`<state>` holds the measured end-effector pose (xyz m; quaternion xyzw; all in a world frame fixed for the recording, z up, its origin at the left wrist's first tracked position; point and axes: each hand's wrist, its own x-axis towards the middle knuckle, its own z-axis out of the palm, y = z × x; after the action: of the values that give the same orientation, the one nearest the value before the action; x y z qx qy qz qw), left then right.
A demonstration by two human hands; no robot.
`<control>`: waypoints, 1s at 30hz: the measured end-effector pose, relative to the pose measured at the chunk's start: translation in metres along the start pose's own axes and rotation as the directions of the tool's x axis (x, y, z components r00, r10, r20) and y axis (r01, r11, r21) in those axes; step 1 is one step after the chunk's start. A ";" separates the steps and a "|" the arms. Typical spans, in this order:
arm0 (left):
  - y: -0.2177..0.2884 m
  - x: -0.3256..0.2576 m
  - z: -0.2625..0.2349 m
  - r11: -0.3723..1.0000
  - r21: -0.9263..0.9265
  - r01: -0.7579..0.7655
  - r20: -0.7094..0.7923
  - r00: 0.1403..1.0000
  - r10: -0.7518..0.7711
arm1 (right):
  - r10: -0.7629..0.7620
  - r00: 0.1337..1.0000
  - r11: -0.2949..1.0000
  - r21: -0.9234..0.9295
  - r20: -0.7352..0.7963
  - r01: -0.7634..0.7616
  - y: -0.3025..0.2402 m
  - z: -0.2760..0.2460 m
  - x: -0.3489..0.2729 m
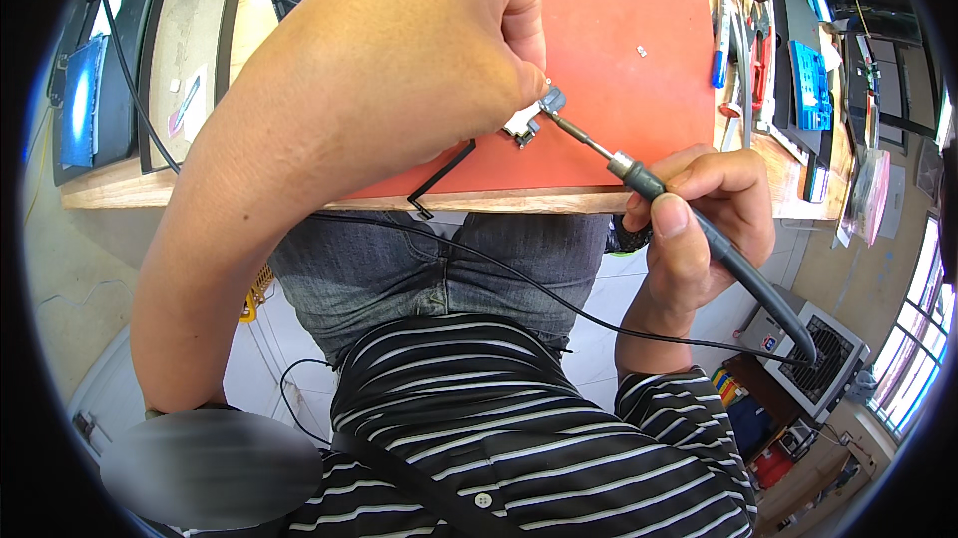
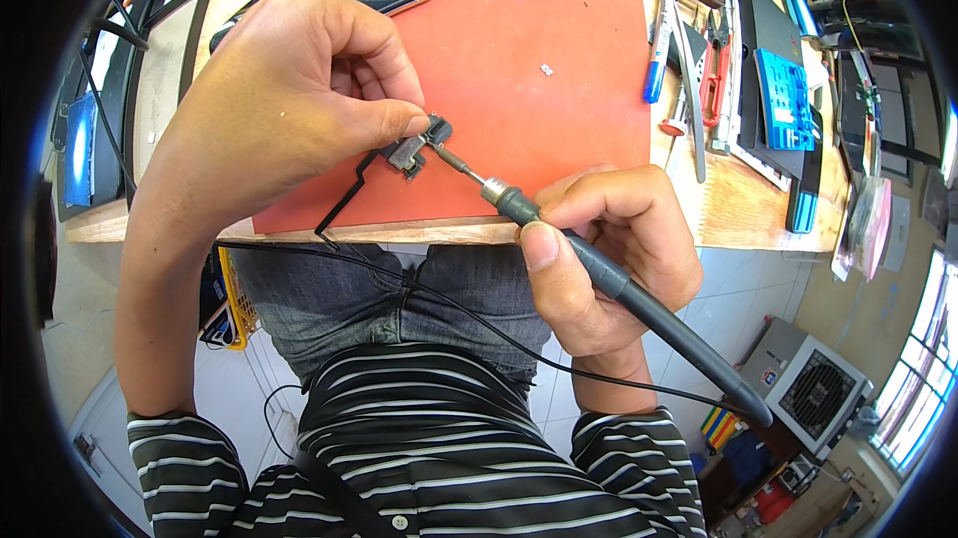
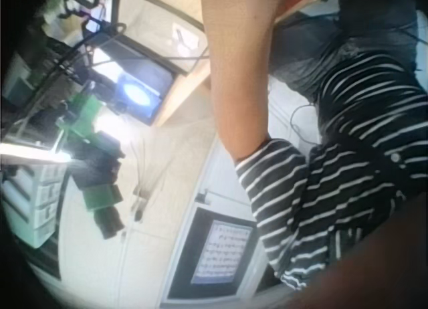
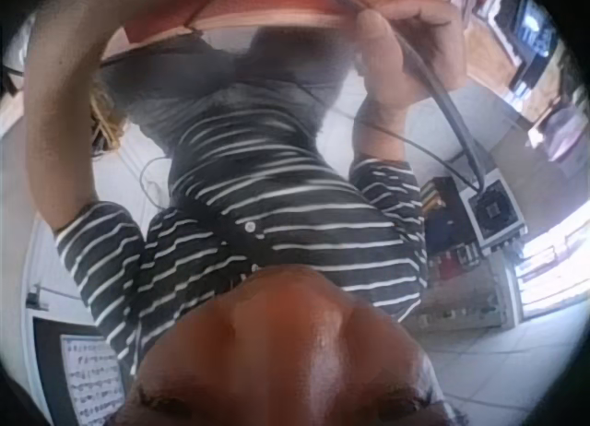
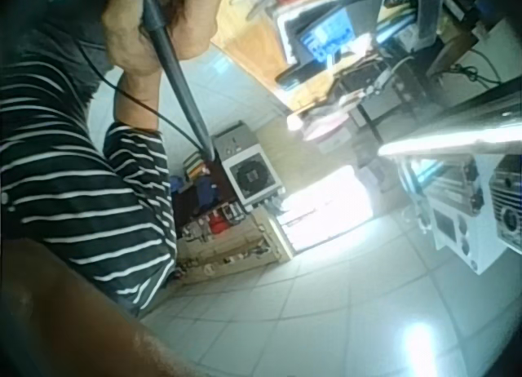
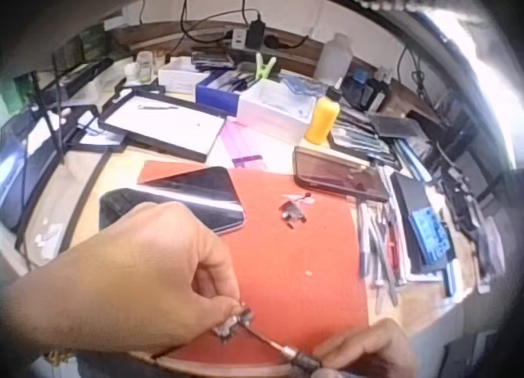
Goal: The person uses a soldering iron to reflow solder on a small electronic component, then picks up a disassembled smartphone and inserts the component into the phone's internal slot.
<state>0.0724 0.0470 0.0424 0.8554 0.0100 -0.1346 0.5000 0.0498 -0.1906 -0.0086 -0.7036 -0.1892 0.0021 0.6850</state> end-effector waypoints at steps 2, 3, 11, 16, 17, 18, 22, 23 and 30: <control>0.000 0.000 0.000 1.000 0.005 0.004 0.001 1.000 -0.004 | -0.004 1.000 1.000 -0.003 0.001 0.004 0.000 0.000 0.000; 0.000 0.000 0.000 1.000 0.012 -0.012 -0.006 1.000 0.012 | -0.002 1.000 1.000 0.000 0.000 0.002 0.001 0.000 0.000; 0.001 0.000 0.000 1.000 -0.009 0.010 -0.005 1.000 -0.010 | 0.004 1.000 1.000 -0.019 -0.008 -0.004 0.000 0.001 0.000; 0.002 0.000 -0.001 1.000 0.011 0.014 0.000 1.000 -0.014 | 0.003 1.000 1.000 -0.016 -0.003 -0.003 0.001 0.001 0.000; 0.002 0.000 -0.001 1.000 0.004 0.013 -0.001 1.000 -0.013 | 0.001 1.000 1.000 -0.014 0.001 -0.001 0.001 0.000 0.000; 0.001 0.000 -0.001 1.000 -0.002 0.012 -0.001 1.000 -0.012 | -0.002 1.000 1.000 -0.012 0.005 0.002 0.002 -0.001 0.000; 0.001 0.000 -0.001 1.000 -0.005 0.009 0.007 1.000 -0.009 | 0.024 1.000 0.999 0.047 0.001 -0.024 -0.002 -0.002 0.001; 0.001 0.000 -0.001 1.000 -0.001 0.011 0.005 1.000 -0.011 | 0.032 0.999 0.997 0.069 -0.002 -0.032 -0.003 -0.002 0.001; -0.001 -0.001 0.001 1.000 -0.004 -0.015 -0.010 1.000 0.015 | -0.010 1.000 0.996 0.093 -0.013 0.011 -0.002 -0.002 0.004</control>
<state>0.0707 0.0474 0.0414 0.8550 0.0063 -0.1268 0.5029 0.0539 -0.1916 -0.0052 -0.6698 -0.1882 0.0029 0.7183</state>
